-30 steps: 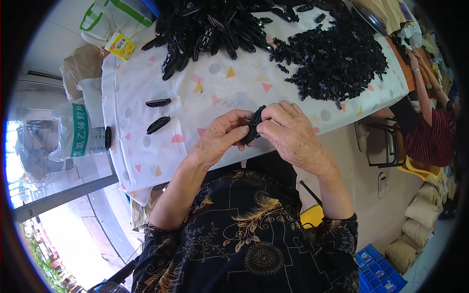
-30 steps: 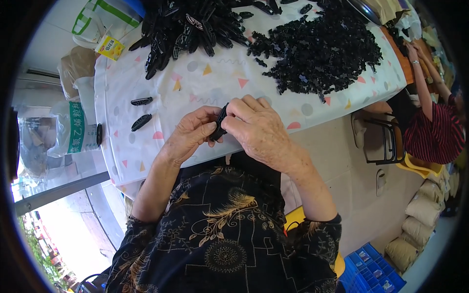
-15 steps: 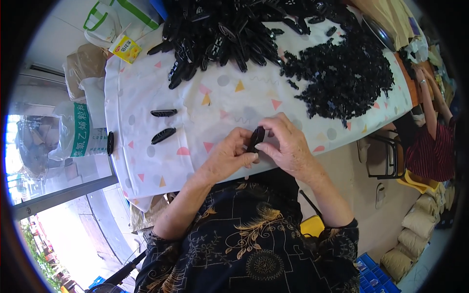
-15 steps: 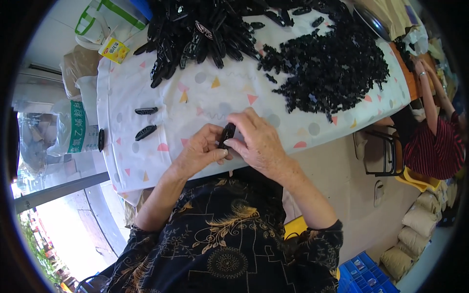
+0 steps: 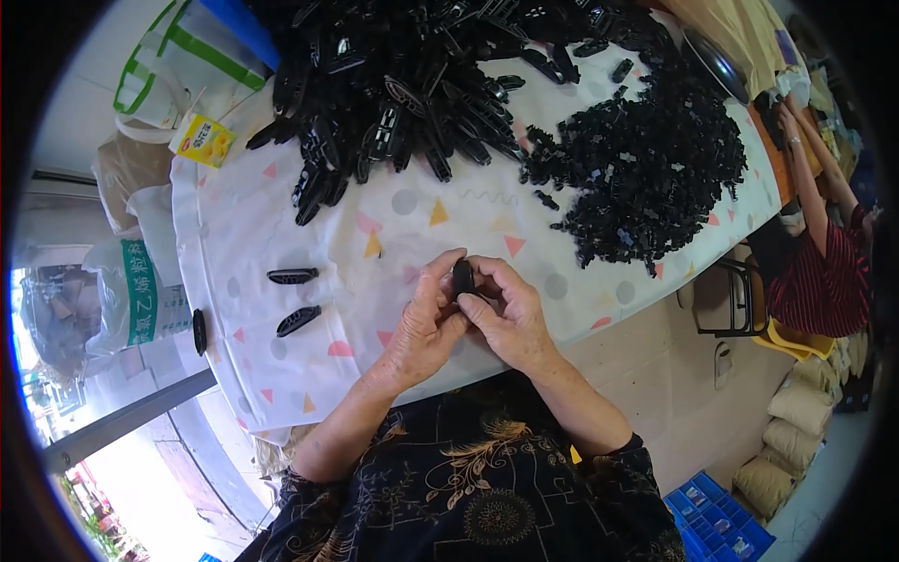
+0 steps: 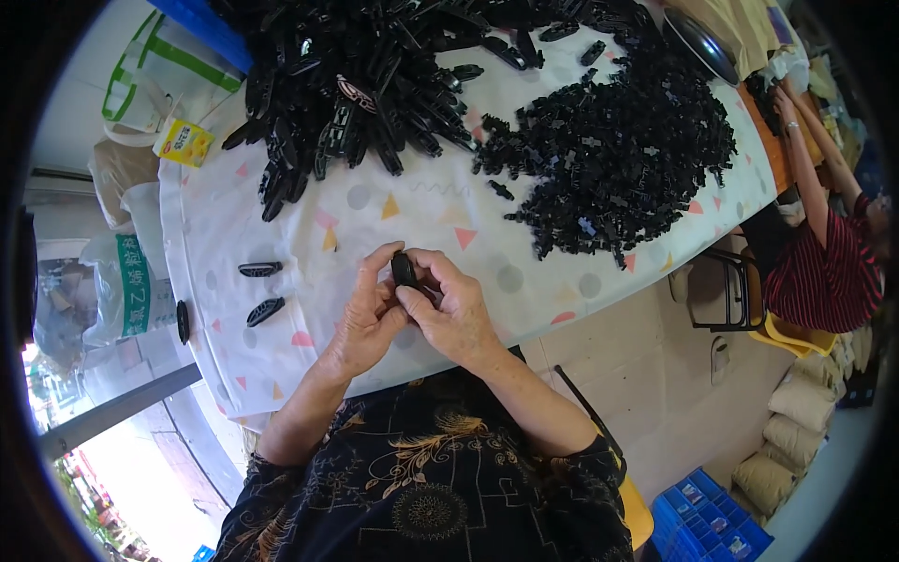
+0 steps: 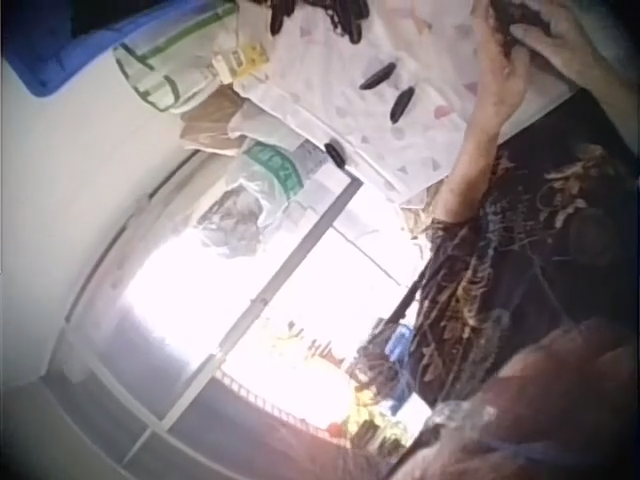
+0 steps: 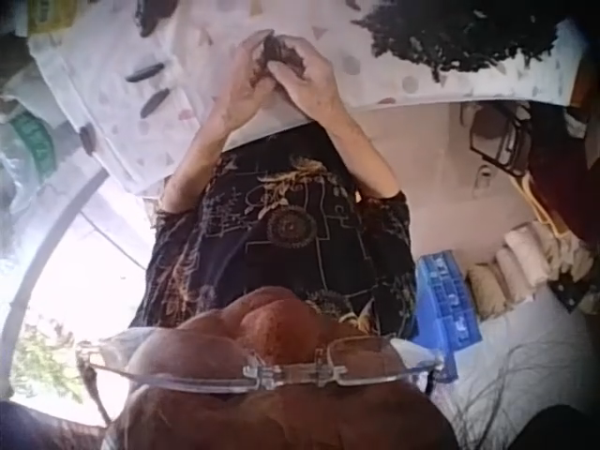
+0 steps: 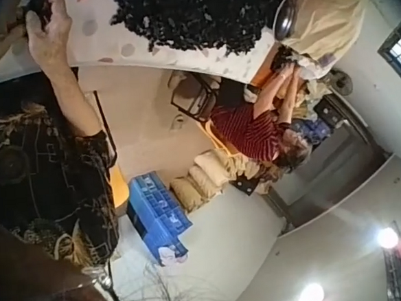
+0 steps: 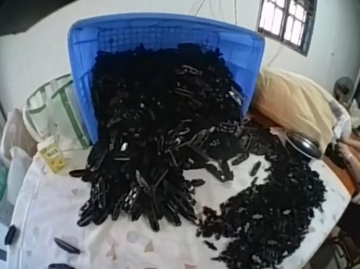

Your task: The recorder is assembling small black plastic components by hand at a workbench.

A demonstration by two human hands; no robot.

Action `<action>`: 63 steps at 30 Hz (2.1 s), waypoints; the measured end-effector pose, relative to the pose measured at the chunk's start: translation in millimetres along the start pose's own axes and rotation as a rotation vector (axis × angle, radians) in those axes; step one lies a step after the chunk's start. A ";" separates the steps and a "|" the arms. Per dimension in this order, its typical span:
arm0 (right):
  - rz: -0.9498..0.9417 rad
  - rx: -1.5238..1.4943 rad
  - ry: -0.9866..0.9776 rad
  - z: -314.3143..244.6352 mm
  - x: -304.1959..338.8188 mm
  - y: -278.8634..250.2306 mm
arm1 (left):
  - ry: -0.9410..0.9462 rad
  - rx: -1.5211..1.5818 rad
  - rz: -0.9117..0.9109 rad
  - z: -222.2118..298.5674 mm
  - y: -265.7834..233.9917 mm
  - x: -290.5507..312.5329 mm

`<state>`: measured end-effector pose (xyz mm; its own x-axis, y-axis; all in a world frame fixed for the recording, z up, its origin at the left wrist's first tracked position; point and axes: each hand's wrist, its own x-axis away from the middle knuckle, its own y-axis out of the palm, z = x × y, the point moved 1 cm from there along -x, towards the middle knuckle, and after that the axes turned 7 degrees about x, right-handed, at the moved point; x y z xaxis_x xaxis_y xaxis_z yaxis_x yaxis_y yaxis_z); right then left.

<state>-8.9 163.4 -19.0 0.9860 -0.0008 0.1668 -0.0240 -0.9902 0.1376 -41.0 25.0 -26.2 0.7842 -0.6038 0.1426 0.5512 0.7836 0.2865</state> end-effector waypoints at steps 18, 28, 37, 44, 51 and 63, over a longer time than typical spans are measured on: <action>0.425 1.508 -0.299 -45.7 -54.2 -79.6 | 0.258 -0.818 0.282 45.2 -44.8 -110.2; 0.391 0.505 -0.165 -34.0 -42.1 -88.4 | 0.101 -1.183 0.425 41.2 -47.2 -124.5; -0.004 -0.690 0.030 -17.8 3.2 -71.6 | -0.112 -0.177 0.237 36.0 -4.2 -36.3; 0.054 -0.381 0.043 -23.1 30.4 -46.1 | -0.091 0.160 0.095 29.4 11.5 1.1; 0.223 -0.528 -0.109 -11.7 43.6 -15.7 | -0.016 0.084 0.147 33.6 36.4 12.3; 0.284 -0.565 -0.163 -5.2 52.5 -4.4 | 0.038 -0.108 0.149 32.6 45.2 18.5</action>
<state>42.2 168.4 -5.8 0.9399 -0.3164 0.1281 -0.3263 -0.7226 0.6094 -10.9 44.4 20.3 0.8687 -0.4753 0.1394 0.4538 0.8765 0.1609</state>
